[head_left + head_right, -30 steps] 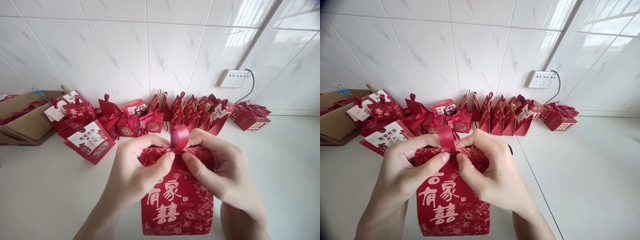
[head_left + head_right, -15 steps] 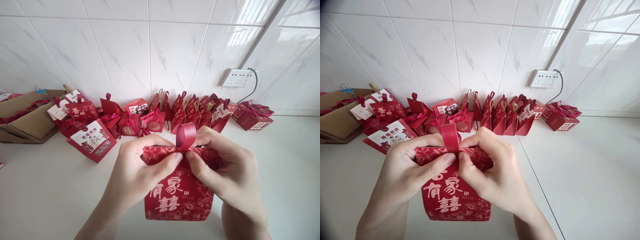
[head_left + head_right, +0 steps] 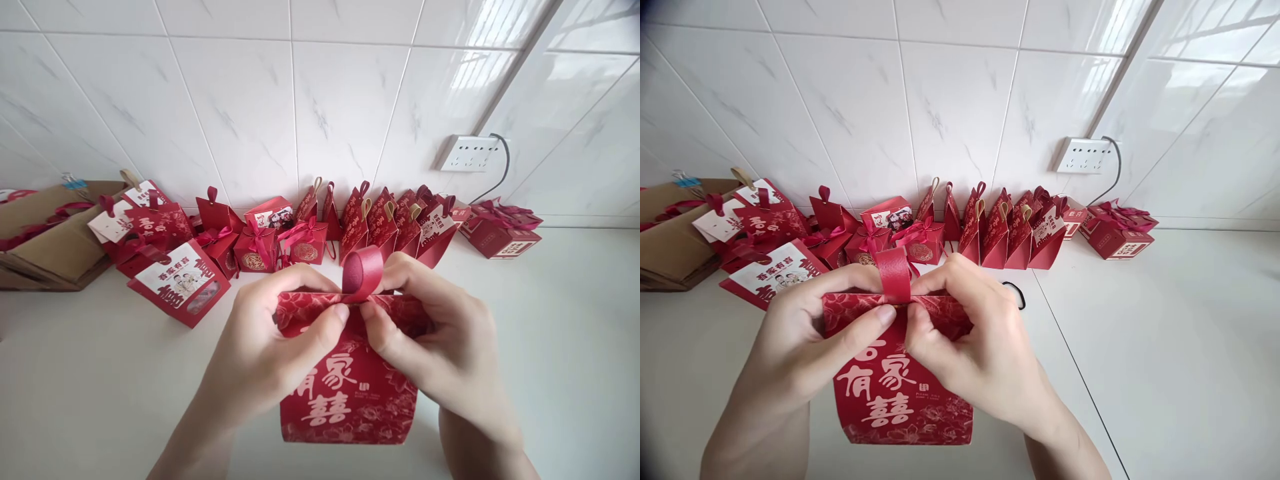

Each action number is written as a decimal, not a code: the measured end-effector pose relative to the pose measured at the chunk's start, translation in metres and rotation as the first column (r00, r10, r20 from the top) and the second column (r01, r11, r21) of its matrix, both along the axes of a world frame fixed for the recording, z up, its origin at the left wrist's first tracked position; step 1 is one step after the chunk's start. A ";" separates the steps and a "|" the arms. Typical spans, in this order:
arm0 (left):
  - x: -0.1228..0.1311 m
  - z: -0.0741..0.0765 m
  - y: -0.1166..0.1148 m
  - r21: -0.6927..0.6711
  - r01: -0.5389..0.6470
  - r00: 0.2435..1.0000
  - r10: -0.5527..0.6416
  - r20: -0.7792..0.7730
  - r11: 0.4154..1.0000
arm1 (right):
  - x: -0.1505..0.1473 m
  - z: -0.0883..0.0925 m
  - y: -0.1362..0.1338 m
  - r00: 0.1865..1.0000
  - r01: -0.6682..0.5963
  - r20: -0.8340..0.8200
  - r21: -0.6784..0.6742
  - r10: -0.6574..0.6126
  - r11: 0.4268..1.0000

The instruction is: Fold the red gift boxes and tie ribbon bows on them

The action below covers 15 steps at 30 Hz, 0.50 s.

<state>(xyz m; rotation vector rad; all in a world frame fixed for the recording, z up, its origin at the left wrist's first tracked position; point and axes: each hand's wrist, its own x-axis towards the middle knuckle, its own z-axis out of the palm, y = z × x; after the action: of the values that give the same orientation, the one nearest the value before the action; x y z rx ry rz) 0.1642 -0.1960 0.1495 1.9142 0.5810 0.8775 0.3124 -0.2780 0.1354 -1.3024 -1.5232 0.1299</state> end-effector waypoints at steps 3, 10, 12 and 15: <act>-0.003 0.001 0.003 -0.036 0.013 0.999 -0.014 -0.043 0.999 | 0.001 0.000 0.000 1.000 -0.008 -0.001 -0.010 0.008 1.000; -0.001 -0.002 0.004 -0.019 -0.041 0.999 0.042 0.018 0.999 | 0.001 0.000 0.001 0.998 -0.042 0.045 -0.087 0.046 0.995; 0.002 -0.004 0.002 0.024 -0.103 0.995 0.103 0.018 0.994 | 0.000 0.000 0.002 0.996 -0.052 0.063 -0.085 0.058 0.995; 0.005 -0.006 0.000 0.112 -0.199 0.980 0.197 0.031 0.974 | -0.001 0.000 0.003 0.994 -0.070 0.078 -0.091 0.077 0.993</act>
<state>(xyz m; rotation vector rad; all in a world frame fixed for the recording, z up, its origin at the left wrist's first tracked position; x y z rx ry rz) 0.1695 -0.1956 0.1431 1.9718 0.7326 1.0765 0.3115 -0.2746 0.1353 -1.3354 -1.6512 0.1949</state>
